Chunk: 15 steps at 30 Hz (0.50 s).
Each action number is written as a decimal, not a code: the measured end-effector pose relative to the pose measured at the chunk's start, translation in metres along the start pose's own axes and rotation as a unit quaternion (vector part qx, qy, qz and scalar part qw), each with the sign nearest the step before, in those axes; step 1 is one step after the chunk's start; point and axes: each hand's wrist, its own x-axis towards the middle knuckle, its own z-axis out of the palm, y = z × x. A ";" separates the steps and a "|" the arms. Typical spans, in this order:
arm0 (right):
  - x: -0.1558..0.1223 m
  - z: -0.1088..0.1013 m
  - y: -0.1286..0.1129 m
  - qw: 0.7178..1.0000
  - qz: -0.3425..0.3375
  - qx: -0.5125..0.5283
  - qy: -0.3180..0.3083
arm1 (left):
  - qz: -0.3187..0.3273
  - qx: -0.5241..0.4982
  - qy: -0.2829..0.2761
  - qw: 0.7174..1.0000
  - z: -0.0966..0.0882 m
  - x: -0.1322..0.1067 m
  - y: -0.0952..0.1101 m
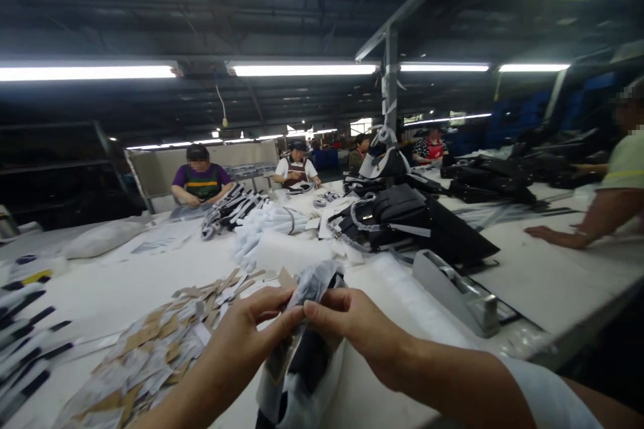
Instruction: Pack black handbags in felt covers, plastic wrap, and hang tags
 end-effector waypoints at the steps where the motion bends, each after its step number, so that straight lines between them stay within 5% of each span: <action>1: 0.000 0.001 0.001 1.000 0.000 -0.001 0.010 | 0.003 -0.003 0.013 1.000 0.001 0.000 -0.004; 8: 0.000 0.001 0.005 1.000 -0.007 0.014 0.019 | -0.076 -0.154 0.159 0.972 0.013 0.002 -0.020; 15: 0.002 -0.003 -0.001 1.000 0.007 0.000 -0.021 | -0.054 -0.307 0.129 0.941 0.024 0.001 -0.008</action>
